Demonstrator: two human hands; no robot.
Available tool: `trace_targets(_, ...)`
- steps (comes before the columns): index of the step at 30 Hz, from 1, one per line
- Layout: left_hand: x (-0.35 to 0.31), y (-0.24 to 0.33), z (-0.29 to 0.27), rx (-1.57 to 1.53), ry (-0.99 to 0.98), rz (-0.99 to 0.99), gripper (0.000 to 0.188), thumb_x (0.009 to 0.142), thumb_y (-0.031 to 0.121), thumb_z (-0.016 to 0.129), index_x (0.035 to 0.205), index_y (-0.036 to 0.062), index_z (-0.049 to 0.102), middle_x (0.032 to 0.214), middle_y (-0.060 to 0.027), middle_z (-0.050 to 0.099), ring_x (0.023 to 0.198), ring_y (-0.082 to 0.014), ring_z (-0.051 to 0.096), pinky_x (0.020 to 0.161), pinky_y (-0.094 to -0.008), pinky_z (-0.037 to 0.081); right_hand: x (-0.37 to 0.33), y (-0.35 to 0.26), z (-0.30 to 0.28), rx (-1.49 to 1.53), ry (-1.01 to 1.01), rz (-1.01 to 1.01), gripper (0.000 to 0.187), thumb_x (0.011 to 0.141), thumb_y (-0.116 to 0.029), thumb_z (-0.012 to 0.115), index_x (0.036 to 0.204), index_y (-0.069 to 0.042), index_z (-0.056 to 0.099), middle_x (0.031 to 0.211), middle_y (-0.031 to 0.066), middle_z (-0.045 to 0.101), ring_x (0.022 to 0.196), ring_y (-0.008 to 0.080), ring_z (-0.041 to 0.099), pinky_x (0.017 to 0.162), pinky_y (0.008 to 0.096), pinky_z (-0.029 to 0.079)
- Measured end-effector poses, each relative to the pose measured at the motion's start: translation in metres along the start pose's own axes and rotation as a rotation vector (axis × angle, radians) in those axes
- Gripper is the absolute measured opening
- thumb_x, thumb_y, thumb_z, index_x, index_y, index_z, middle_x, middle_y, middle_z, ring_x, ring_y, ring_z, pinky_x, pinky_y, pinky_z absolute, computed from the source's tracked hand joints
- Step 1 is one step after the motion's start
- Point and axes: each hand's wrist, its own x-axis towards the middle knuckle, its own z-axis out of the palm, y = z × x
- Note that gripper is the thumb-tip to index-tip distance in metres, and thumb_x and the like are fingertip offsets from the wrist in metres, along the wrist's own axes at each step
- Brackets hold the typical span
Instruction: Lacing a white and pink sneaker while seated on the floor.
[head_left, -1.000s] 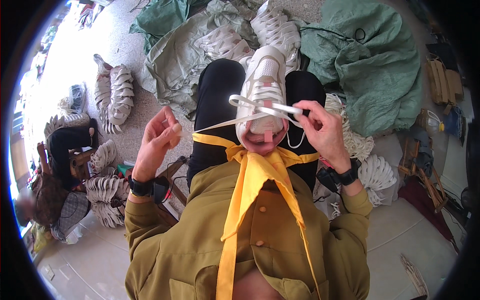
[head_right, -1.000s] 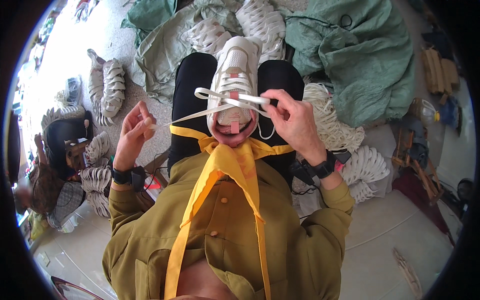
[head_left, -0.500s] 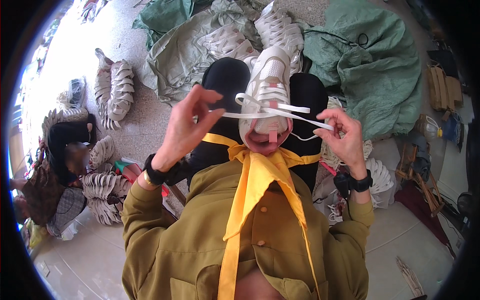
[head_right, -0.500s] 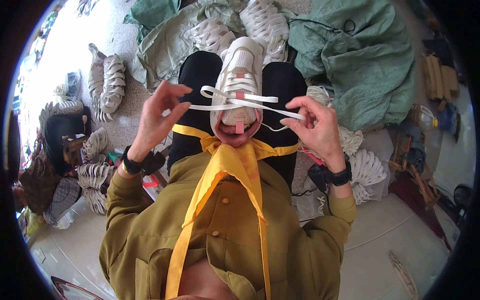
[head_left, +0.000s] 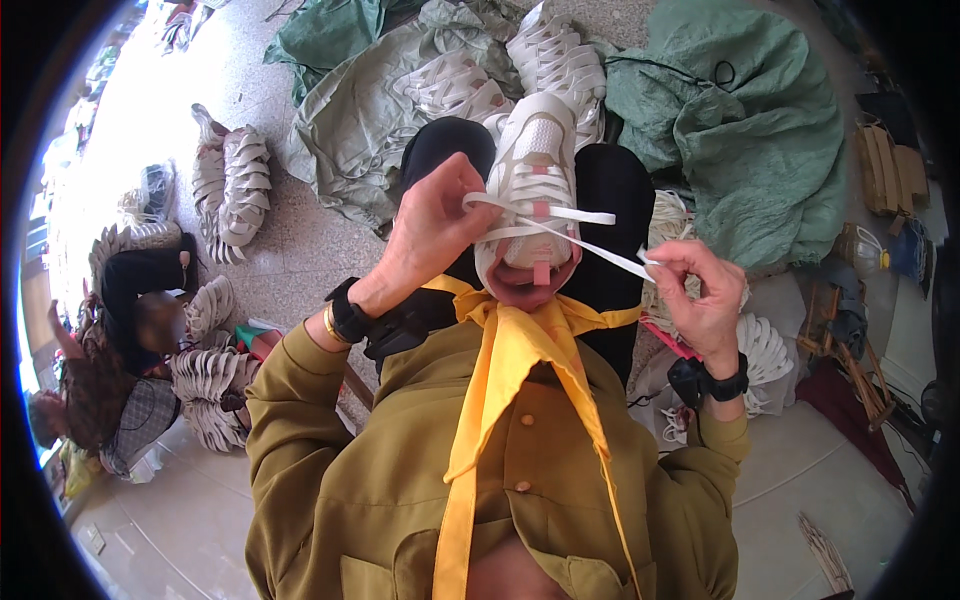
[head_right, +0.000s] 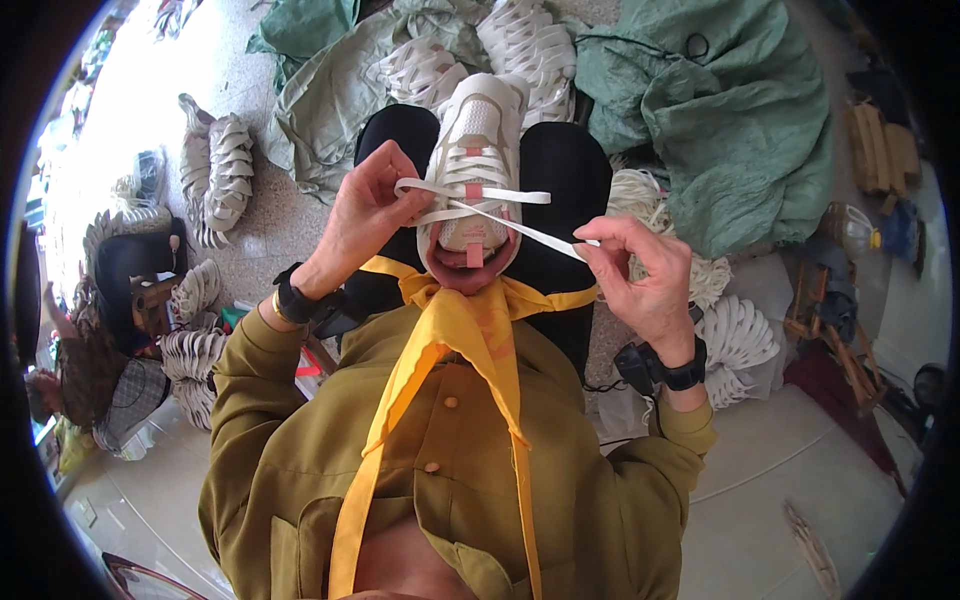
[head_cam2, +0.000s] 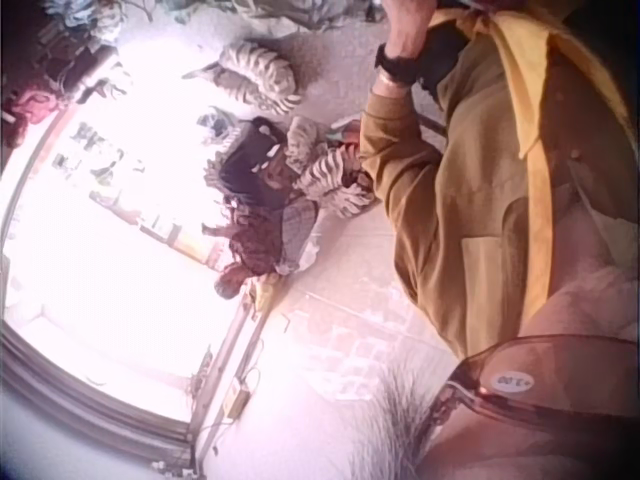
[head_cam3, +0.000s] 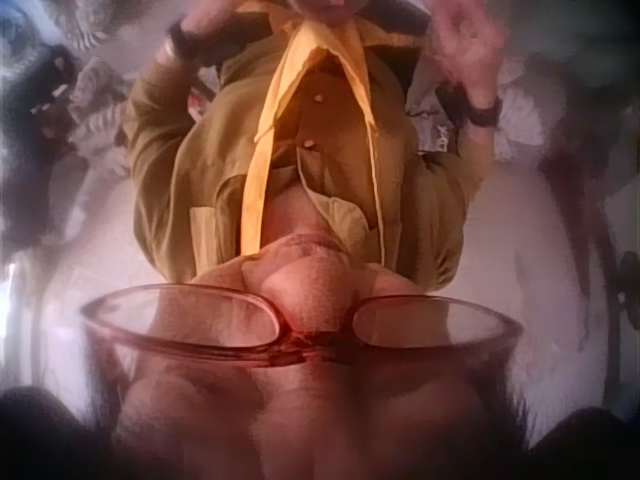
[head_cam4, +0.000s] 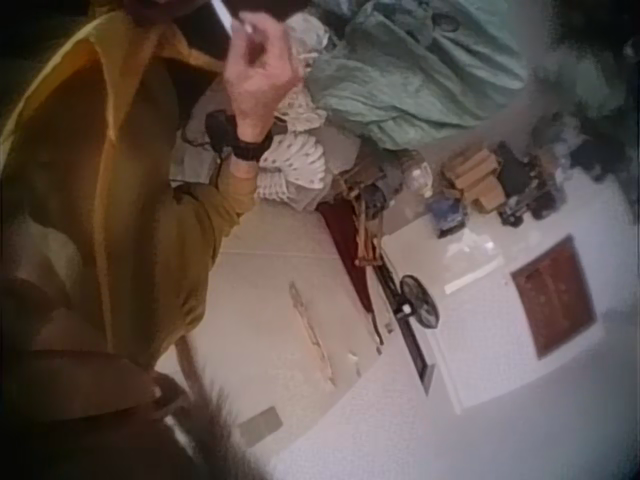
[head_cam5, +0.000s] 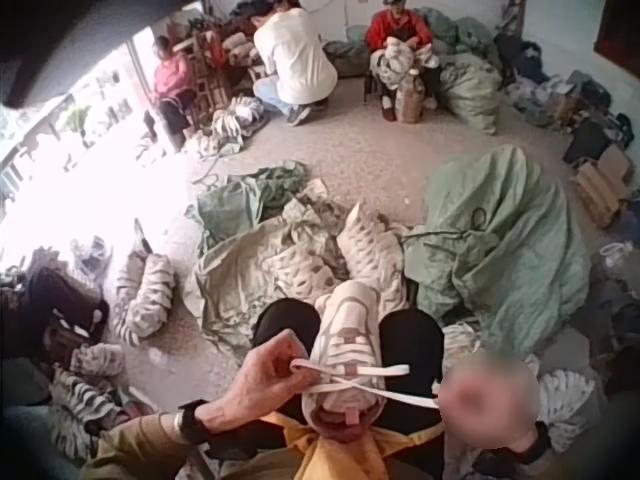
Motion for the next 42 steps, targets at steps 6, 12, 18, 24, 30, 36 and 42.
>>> trace_targets(6,0.004,0.006,-0.006,-0.311,-0.086,-0.048,0.017,0.092,-0.005,0.065,0.097,0.0053,0.053,0.096,-0.0006,0.066,0.087,-0.0043,0.062,0.076,-0.0209,0.051,-0.011,0.016,-0.002,-0.082,-0.136,0.111,0.016,0.085,-0.004,0.082,0.098,-0.006,0.073,0.071,0.0022,0.067,0.056,0.0079,0.060,0.052,0.0244,0.045)
trace_targets(12,0.004,0.000,-0.006,-0.343,-0.090,0.008,0.019,0.090,-0.007,0.065,0.095,0.0069,0.052,0.097,-0.0010,0.065,0.090,-0.0052,0.063,0.079,-0.0221,0.053,-0.007,0.031,-0.001,-0.167,-0.014,-0.038,0.010,0.086,-0.001,0.079,0.094,-0.004,0.073,0.077,0.0068,0.070,0.060,0.0145,0.064,0.055,0.0283,0.049)
trace_targets(18,-0.003,-0.004,0.000,-0.401,-0.068,0.092,0.019,0.092,-0.005,0.065,0.094,0.0077,0.051,0.100,-0.0015,0.065,0.091,-0.0050,0.062,0.080,-0.0229,0.054,-0.006,0.021,-0.007,-0.231,0.090,-0.133,0.010,0.085,0.000,0.078,0.093,-0.003,0.072,0.079,0.0085,0.071,0.061,0.0166,0.065,0.056,0.0287,0.050)
trace_targets(24,0.000,0.001,-0.005,-0.273,-0.091,0.053,0.016,0.096,-0.002,0.064,0.096,0.0068,0.050,0.100,-0.0008,0.064,0.093,-0.0047,0.061,0.082,-0.0227,0.053,0.008,0.021,0.004,-0.153,-0.040,-0.057,0.012,0.085,-0.002,0.080,0.095,-0.003,0.073,0.081,0.0071,0.071,0.060,0.0155,0.063,0.054,0.0279,0.048)
trace_targets(30,-0.003,0.005,0.000,-0.239,-0.055,0.020,0.013,0.098,0.000,0.064,0.101,0.0047,0.053,0.100,-0.0002,0.063,0.094,-0.0045,0.061,0.082,-0.0218,0.053,0.026,0.002,0.034,-0.062,-0.181,-0.003,0.022,0.086,-0.011,0.082,0.104,-0.004,0.071,0.095,0.0056,0.066,0.057,0.0149,0.055,0.051,0.0292,0.045)
trace_targets(36,0.001,0.003,-0.003,-0.073,-0.066,-0.029,0.012,0.097,0.001,0.066,0.101,0.0030,0.055,0.096,-0.0004,0.064,0.090,-0.0043,0.062,0.078,-0.0211,0.052,0.037,-0.003,0.052,-0.006,-0.203,0.011,0.015,0.088,-0.007,0.077,0.097,-0.002,0.067,0.086,0.0077,0.060,0.068,0.0221,0.062,0.057,0.0336,0.050)
trace_targets(42,0.004,0.008,-0.002,-0.077,-0.085,-0.004,0.012,0.095,-0.001,0.067,0.099,0.0026,0.056,0.093,-0.0002,0.064,0.087,-0.0039,0.062,0.076,-0.0212,0.051,0.039,-0.001,0.059,0.082,-0.172,-0.072,0.012,0.089,0.000,0.073,0.097,-0.002,0.065,0.088,0.0079,0.062,0.066,0.0190,0.062,0.057,0.0311,0.049)
